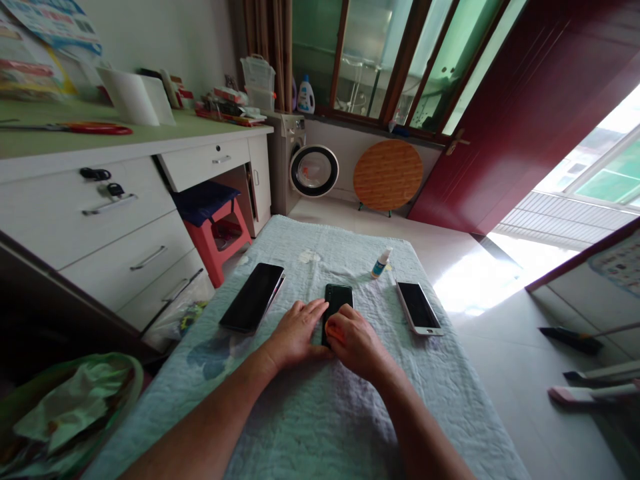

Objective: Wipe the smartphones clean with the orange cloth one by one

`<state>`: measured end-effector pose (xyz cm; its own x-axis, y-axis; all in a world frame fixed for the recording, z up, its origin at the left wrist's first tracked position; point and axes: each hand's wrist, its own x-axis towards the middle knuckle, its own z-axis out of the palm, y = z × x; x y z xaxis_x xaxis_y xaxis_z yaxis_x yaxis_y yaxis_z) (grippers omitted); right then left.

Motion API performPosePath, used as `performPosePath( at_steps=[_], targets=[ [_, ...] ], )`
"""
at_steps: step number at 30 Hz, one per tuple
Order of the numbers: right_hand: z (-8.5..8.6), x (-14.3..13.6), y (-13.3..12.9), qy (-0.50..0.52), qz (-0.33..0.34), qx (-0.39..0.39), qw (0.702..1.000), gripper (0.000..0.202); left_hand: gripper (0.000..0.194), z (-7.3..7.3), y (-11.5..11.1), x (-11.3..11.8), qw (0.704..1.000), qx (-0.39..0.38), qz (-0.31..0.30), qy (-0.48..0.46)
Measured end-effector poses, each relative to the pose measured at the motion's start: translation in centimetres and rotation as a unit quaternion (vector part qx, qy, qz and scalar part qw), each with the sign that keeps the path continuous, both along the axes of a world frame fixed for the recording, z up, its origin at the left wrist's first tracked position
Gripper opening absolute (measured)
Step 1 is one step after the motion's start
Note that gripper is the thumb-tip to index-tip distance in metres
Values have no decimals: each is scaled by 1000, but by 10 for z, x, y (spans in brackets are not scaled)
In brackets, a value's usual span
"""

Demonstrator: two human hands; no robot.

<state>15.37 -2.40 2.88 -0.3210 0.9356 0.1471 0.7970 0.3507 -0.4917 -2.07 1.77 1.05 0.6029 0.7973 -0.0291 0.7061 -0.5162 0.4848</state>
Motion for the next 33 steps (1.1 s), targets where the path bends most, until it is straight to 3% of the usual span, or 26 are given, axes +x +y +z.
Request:
performPosePath(
  at_steps=[23,33],
  targets=[
    [-5,-1,3,27,-10,-4,1000,4,94,-4,2,0,1000,11,-5,-7],
    [-5,-4,3,19,-28,-8,999,3,91,2,0,1,1000,6,-2,-11]
  ],
)
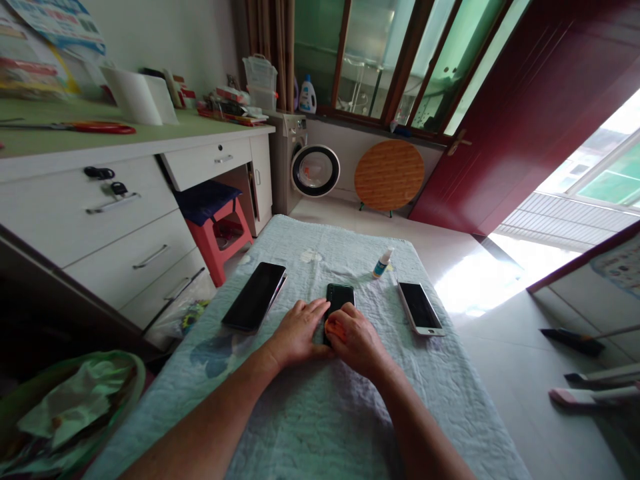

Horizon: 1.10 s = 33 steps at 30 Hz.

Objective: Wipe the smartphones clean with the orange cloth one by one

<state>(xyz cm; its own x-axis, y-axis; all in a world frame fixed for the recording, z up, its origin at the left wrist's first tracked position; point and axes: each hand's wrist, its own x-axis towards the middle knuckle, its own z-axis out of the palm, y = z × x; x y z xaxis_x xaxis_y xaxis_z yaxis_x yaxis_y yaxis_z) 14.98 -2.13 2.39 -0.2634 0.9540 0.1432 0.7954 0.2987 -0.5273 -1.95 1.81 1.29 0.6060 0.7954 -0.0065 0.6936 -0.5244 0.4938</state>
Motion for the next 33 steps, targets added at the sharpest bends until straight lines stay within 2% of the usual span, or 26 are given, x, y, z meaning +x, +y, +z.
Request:
performPosePath(
  at_steps=[22,29,33],
  targets=[
    [1,0,2,0,7,-8,1000,7,92,-5,1,0,1000,11,0,4],
    [12,9,-1,13,38,-59,997,8,93,-3,0,0,1000,2,3,4],
    [20,16,1,58,8,-27,998,13,95,-1,0,0,1000,-8,6,5]
  ],
)
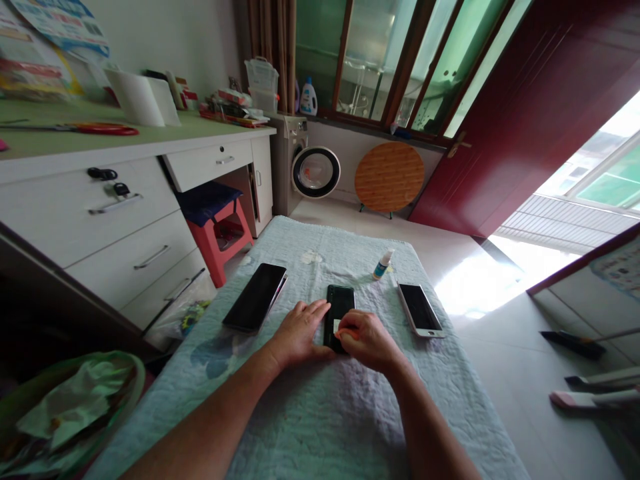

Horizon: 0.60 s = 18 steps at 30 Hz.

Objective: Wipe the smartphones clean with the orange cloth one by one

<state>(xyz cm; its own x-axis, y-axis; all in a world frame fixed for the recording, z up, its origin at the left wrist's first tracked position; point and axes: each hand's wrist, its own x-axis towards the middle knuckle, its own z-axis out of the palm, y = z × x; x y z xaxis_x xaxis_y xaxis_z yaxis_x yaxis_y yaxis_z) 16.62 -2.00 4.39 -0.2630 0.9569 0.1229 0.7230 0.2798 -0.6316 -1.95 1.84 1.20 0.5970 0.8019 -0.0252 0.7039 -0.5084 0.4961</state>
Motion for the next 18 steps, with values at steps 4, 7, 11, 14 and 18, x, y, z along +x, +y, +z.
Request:
performPosePath(
  at_steps=[4,7,11,14,18],
  targets=[
    [1,18,9,39,-109,89,989,13,94,5,-1,0,1000,-13,1,6],
    [-3,40,18,69,-224,139,962,19,94,9,-2,1,1000,-23,1,7],
    [-7,70,24,81,-356,164,916,24,93,8,-2,1,1000,-22,3,9],
    [-5,86,22,90,-370,142,914,27,93,4,-1,0,1000,-9,2,8],
    [0,89,14,41,-341,93,934,27,93,0,0,-1,1000,0,-4,2]
  ],
)
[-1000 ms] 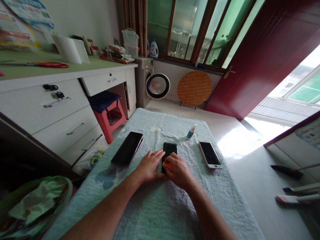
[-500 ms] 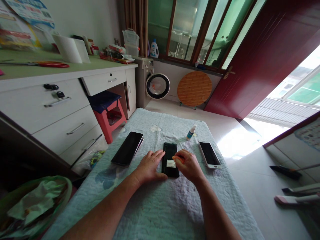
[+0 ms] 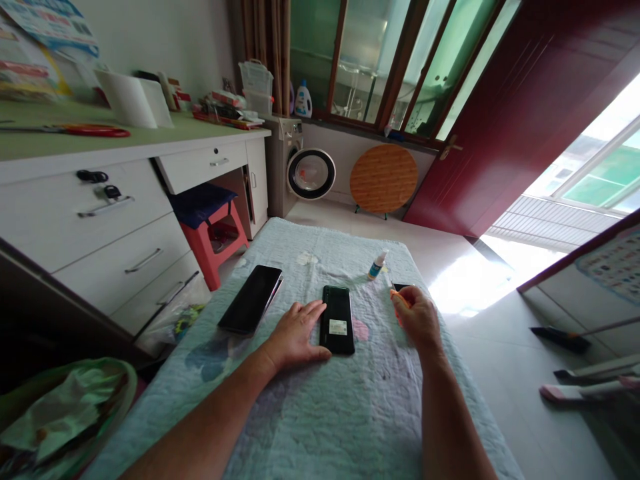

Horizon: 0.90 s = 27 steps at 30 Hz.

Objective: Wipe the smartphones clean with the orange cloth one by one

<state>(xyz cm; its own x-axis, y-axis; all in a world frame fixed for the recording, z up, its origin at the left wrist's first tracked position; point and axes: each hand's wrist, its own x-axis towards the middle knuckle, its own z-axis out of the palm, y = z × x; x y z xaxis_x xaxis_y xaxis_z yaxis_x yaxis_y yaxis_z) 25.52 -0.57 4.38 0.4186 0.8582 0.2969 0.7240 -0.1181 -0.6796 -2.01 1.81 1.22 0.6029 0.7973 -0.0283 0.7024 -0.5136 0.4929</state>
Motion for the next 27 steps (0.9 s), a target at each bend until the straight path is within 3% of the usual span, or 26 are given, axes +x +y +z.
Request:
performPosePath(
  at_steps=[5,10,15,18,21,24,27],
  targets=[
    [-2,-15,-4,-91,47,5,995,20,95,-2,1,-1,1000,5,-6,-6],
    [-20,-30,5,-142,50,13,988,15,94,-2,1,-1,1000,4,-7,-9],
    [-38,-37,7,-215,49,-71,973,11,90,-1,0,0,1000,9,-1,-9],
    [-36,-39,4,-241,29,-79,967,12,92,-1,0,0,1000,3,0,-5],
    [-28,-46,1,-238,21,-14,971,15,93,0,1,0,1000,3,-3,-18],
    [-22,-59,-3,-185,90,23,978,14,86,4,1,1,997,-14,19,-76],
    [-23,-75,-6,-142,132,-21,981,16,69,6,0,4,984,-59,63,-158]
  ],
)
